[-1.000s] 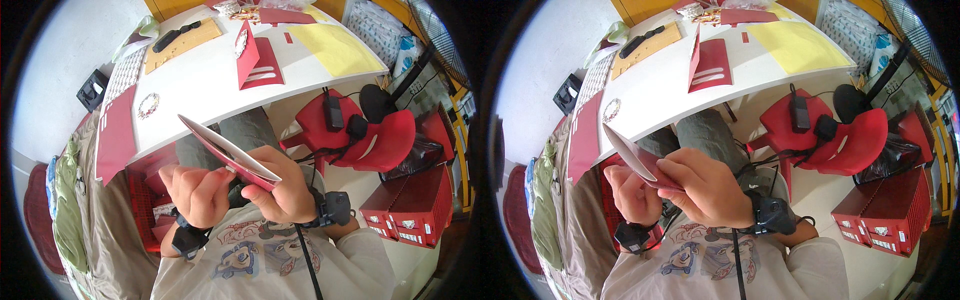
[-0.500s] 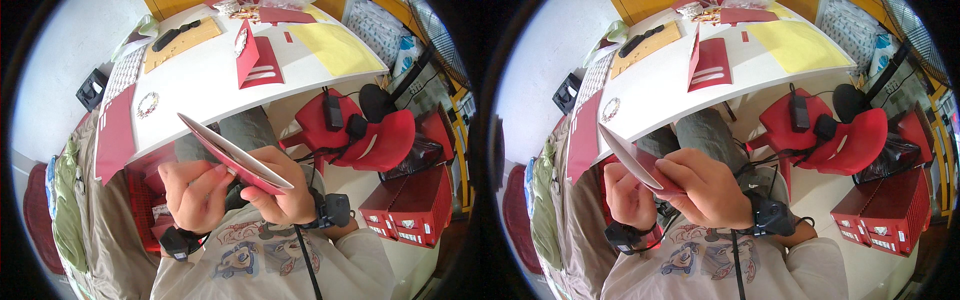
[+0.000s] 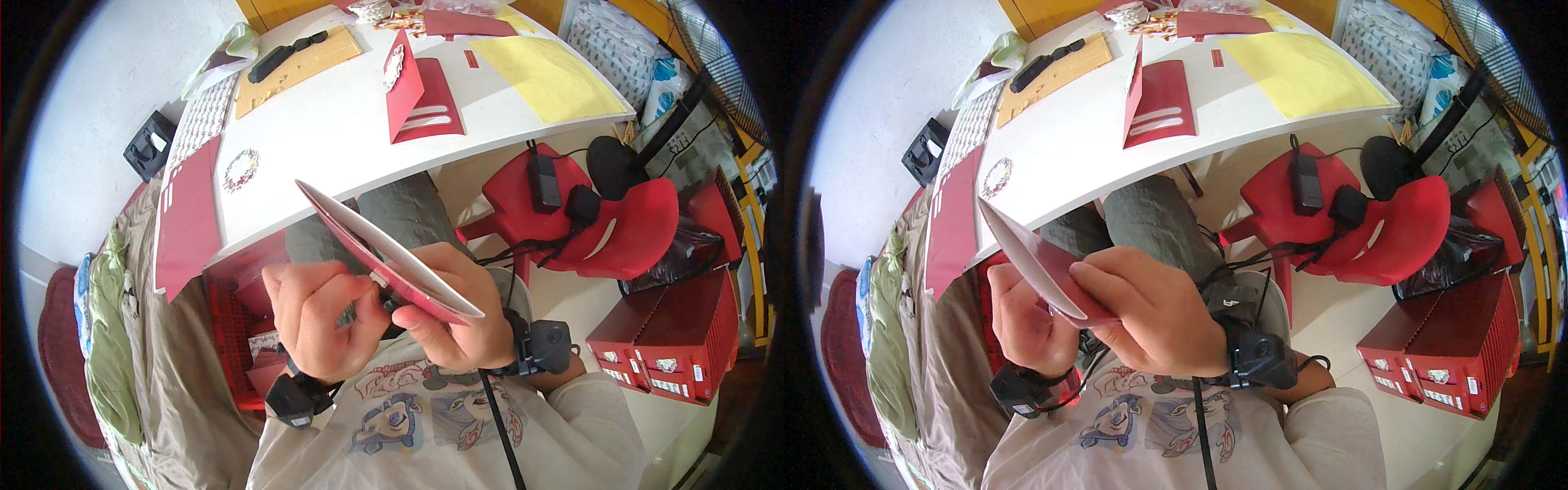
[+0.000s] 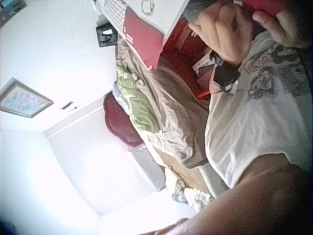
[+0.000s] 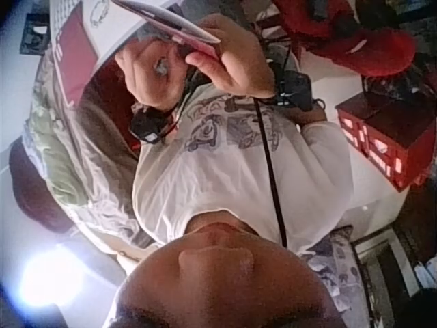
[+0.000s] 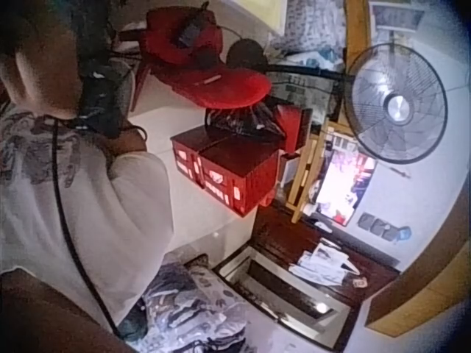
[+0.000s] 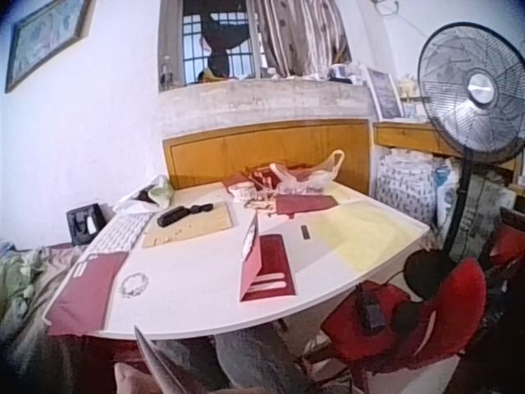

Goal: The person is assembling greeting cards by attaching decorative white paper cutouts to red cardstock bases.

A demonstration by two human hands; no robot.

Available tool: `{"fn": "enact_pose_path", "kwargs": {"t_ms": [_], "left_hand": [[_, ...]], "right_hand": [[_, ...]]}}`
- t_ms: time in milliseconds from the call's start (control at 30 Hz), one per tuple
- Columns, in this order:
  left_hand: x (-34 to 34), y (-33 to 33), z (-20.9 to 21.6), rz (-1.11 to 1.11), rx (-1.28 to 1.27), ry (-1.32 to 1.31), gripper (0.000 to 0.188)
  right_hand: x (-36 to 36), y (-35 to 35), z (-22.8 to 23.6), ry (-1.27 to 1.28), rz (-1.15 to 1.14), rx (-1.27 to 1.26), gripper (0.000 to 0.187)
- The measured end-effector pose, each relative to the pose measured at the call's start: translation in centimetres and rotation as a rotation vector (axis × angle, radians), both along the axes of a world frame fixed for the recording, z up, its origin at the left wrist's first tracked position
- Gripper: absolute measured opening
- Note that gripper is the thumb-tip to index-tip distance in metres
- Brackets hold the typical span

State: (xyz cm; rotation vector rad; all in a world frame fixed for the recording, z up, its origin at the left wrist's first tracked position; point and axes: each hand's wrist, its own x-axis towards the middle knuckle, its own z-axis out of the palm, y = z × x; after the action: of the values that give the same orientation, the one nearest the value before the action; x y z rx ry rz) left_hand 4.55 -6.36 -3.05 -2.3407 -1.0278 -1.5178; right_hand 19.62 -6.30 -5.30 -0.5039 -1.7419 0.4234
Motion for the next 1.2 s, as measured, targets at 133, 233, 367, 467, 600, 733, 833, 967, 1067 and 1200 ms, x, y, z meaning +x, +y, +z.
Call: {"fn": "enact_pose_path", "kwargs": {"t_ms": [133, 233, 367, 467, 600, 733, 833, 967, 1067, 1200], "left_hand": [[0.0, 0.3, -0.3, -0.036, -0.026, -0.047, 0.028], [0.2, 0.5, -0.5, -0.108, -0.072, -0.200, 0.028], [0.2, 0.6, 0.0, -0.118, -0.076, -0.142, 0.028], [-0.1, 0.8, 0.0, -0.116, -0.067, -0.093, 0.028], [0.1, 0.9, 0.1, -0.079, -0.026, -0.048, 0.029], [0.5, 1.0, -0.1, -0.014, 0.029, -0.005, 0.029], [0.6, 1.1, -0.2, -0.005, 0.096, 0.012, 0.029], [0.6, 1.2, -0.4, 0.054, 0.219, 0.106, 0.029], [0.5, 1.6, -0.6, 0.041, 0.285, 0.131, 0.030], [0.7, 2.0, -0.9, -0.037, 0.321, 0.088, 0.029]], "right_hand": [[0.0, 0.0, 0.0, 0.008, 0.019, -0.034, 0.039], [0.1, 0.1, 0.1, -0.001, 0.009, -0.030, 0.039], [0.3, 0.2, 0.1, -0.015, -0.001, -0.013, 0.038], [0.2, -0.1, 0.0, 0.013, -0.031, -0.072, 0.037], [0.4, 0.0, 0.1, -0.045, -0.078, -0.016, 0.036], [0.3, -0.2, 0.2, -0.031, -0.091, -0.041, 0.035], [0.4, -0.4, 0.6, -0.034, -0.081, -0.093, 0.032], [0.5, -0.3, 0.6, -0.041, -0.080, -0.115, 0.029], [0.5, -0.6, 0.7, -0.019, -0.060, -0.229, 0.027], [0.4, -0.4, 0.8, 0.016, -0.096, -0.140, 0.024]]}}
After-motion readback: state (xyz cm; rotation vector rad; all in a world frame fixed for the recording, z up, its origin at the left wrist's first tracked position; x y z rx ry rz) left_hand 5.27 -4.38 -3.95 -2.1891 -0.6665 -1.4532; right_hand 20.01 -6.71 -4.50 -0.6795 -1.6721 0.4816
